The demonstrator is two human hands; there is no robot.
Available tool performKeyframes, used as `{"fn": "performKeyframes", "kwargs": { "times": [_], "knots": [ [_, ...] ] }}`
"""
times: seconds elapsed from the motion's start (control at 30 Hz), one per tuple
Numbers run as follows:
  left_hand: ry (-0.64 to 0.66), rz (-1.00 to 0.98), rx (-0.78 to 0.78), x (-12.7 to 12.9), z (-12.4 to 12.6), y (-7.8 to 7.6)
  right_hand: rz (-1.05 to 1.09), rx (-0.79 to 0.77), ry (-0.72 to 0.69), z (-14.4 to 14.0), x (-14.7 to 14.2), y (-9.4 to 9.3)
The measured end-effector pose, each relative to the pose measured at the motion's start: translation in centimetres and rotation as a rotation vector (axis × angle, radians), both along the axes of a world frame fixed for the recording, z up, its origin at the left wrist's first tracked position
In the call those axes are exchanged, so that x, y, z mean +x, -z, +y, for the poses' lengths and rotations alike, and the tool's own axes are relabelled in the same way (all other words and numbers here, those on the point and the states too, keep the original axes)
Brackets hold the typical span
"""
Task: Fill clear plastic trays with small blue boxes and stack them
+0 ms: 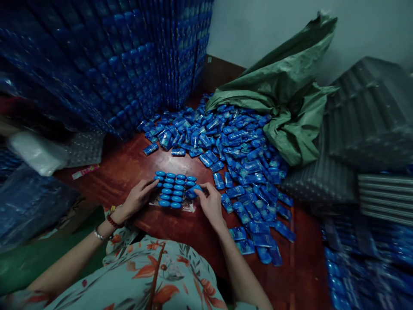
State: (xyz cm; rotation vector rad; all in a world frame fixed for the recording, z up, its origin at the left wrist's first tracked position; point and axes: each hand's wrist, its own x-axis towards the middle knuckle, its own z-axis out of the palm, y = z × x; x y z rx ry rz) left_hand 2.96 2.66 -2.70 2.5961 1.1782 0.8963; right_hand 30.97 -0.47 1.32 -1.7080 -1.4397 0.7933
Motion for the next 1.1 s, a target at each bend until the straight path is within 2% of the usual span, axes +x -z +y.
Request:
{"fn": "performKeyframes", "kwargs": {
  "times": [0.1,0.2,0.3,0.37,0.43,0.5,0.57,0.63,0.7,0.77,0.83,0.9,0.97,1.03,1.1],
  "knots": [
    [-0.002,-0.008,-0.011,0.0,-0.1,0.0,-0.108,0.092,-0.058,-0.4,-0.5,0.2],
    [0.001,-0.018,-0.026,-0.1,-0.1,-0.1,-0.223,0.168,-0.18,-0.8,-0.9,0.5],
    [0.021,-0.028,-0.041,-0.1,0.0,-0.1,-0.288,0.18,-0.279,-1.0,-1.0,0.8],
    [0.038,-0.038,-0.044,-0.1,0.1,-0.1,-0.284,0.164,-0.289,-0.9,-0.8,0.8],
    [0.044,-0.037,-0.044,-0.2,0.4,0.0,-0.231,0.135,-0.234,-0.5,-0.4,0.6],
    [0.043,-0.022,-0.047,-0.3,0.8,0.2,-0.114,0.064,-0.12,0.1,0.2,0.3],
    [0.025,-0.004,-0.045,-0.5,1.0,0.2,0.075,-0.038,-0.004,0.4,0.8,-0.3],
    [-0.033,-0.02,-0.021,-0.6,0.9,-0.1,0.274,-0.121,0.049,0.3,1.1,-1.2],
    [-0.127,-0.097,0.002,-0.2,0.2,-1.0,0.397,-0.154,0.049,-0.4,0.9,-2.4],
    [-0.165,-0.208,-0.058,1.0,-0.9,-2.6,0.427,-0.16,0.036,-1.3,0.2,-3.7],
    [-0.095,-0.308,-0.227,2.8,-2.2,-4.8,0.429,-0.16,0.023,-2.3,-0.8,-4.8],
    [0.034,-0.383,-0.437,4.8,-3.4,-6.9,0.448,-0.163,0.0,-3.1,-1.7,-5.6],
    [0.111,-0.448,-0.593,6.3,-4.2,-8.6,0.493,-0.174,-0.026,-3.5,-2.3,-6.1],
    [0.124,-0.486,-0.683,7.0,-4.6,-9.5,0.536,-0.187,-0.029,-3.7,-2.5,-6.4],
    [0.098,-0.495,-0.731,7.0,-4.6,-9.7,0.56,-0.193,-0.011,-3.8,-2.5,-6.7]
  ]
}}
